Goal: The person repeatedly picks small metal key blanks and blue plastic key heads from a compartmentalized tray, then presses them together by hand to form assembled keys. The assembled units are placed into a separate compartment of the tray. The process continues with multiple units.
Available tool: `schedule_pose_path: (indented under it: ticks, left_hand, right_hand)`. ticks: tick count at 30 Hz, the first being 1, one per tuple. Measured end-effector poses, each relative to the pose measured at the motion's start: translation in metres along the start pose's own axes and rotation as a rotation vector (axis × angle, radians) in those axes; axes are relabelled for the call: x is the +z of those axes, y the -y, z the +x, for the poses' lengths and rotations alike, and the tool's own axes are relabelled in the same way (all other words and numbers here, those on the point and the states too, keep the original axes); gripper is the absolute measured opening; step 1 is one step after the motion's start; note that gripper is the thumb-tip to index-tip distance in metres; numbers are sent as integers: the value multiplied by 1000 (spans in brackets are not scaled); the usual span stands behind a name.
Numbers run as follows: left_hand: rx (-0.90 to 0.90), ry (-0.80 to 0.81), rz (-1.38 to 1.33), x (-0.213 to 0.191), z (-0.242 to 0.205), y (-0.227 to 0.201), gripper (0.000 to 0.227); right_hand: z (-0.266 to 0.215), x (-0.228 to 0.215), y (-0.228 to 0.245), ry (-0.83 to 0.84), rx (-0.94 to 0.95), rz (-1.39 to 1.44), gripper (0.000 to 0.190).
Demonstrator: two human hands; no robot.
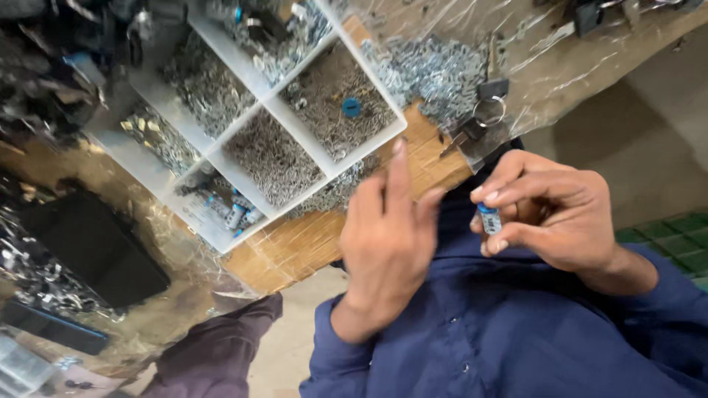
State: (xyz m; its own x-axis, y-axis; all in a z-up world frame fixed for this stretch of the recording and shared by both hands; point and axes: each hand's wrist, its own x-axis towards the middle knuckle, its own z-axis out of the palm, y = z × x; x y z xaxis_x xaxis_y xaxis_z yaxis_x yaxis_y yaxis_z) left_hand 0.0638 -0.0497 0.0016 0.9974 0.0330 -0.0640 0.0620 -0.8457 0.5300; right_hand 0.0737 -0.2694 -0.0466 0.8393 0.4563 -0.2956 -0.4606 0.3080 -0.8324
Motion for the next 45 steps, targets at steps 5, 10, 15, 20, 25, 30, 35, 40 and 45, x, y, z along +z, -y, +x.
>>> schedule_pose_path:
  ticks: [5,10,15,20,25,30,35,40,45]
  left_hand:
    - [69,-36,-3,7,-12,7,30]
    - [223,-88,-114,3,-19,26,31]
    - [132,-162,-95,-1,-38,36,33]
    - [-105,-359,-45,-19,-67,49,21]
    - [-168,-314,-570,-20,-75,44,18]
    - [-8,-188,-585,-13,-60,36,20]
    - [183,-175,-277,-16,-65,43,33]
    - [-315,-47,-1170,-21,-90,54,34]
    - [-138,-208,-401,-18,-95,57,34]
  right_hand:
    - [-2,8,2,8,30,9,35]
    - [6,17,-5,39,54,-12,36]
    - [12,30,-17,77,71,-20,38]
    - [18,45,-22,103,115,29,37]
    - [27,58,-28,167,110,-24,34]
    - [25,60,-28,160,103,-120,35]
    - [21,64,-30,111,108,-101,35]
    - [34,67,-36,527,-32,-199,34]
    - [29,72,-41,316,191,-76,36]
